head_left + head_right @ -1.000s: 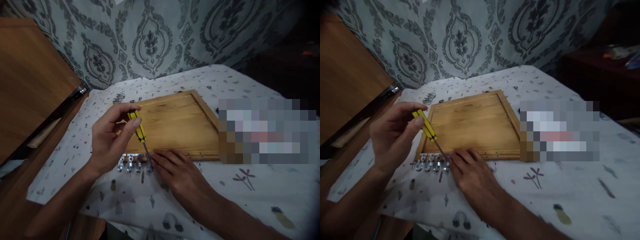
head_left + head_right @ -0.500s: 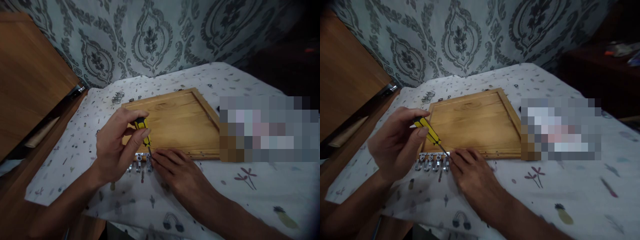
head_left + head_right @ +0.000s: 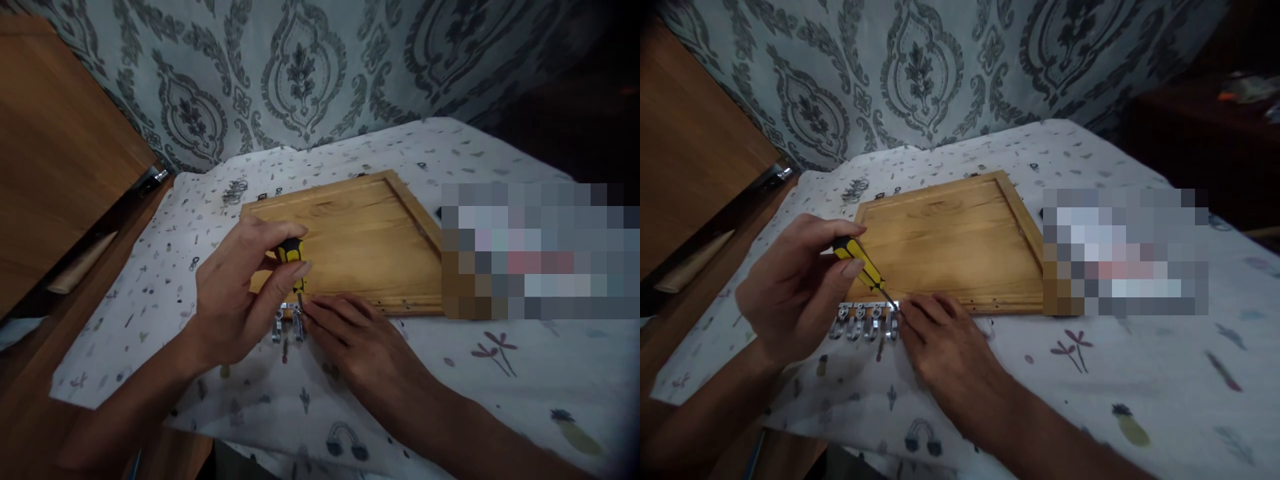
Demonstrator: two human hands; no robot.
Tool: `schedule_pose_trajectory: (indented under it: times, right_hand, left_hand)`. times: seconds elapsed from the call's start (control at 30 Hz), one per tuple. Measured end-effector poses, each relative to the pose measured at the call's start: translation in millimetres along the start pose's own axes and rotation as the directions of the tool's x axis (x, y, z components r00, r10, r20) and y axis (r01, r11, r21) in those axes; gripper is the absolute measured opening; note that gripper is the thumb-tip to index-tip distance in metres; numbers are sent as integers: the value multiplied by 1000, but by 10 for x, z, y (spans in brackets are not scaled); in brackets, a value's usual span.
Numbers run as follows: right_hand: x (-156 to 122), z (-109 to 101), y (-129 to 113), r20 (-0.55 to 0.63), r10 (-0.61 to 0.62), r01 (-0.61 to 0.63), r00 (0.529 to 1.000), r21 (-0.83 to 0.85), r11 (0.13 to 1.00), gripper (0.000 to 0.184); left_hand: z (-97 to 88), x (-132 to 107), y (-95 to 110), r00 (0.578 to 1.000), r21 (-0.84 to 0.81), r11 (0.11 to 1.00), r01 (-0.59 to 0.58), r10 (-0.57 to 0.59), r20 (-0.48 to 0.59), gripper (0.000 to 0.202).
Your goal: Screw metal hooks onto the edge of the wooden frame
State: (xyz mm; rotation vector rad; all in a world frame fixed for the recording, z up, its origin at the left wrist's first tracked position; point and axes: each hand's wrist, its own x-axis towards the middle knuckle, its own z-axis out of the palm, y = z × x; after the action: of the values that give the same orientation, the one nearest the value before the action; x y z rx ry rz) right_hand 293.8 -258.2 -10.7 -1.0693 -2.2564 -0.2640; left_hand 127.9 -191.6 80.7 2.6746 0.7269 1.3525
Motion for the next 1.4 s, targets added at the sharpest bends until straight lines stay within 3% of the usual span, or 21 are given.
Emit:
schedule_pose_trajectory:
  times: [0.7, 0.87, 1.27, 1.4]
  right_hand:
    - [-14, -7, -10, 7, 20, -20, 1000, 3, 1000, 24]
    - [-17, -6, -9, -23, 4, -4, 1000, -1, 1000, 26]
    - [-10, 5, -5, -31, 13, -13, 999, -2, 1000, 29]
    - [-28, 8, 0, -23, 5, -5, 1000, 5, 1000, 26]
  left_hand:
    - [-53, -3, 11, 997, -10, 1000, -13, 14, 70, 21]
    - [-73, -8, -1, 996, -80, 996, -27, 34, 80, 25]
    - [-54, -46, -97, 998, -87, 994, -65, 63, -17, 27]
    - [-70, -35, -94, 1000, -101, 995, -19, 17, -20, 25]
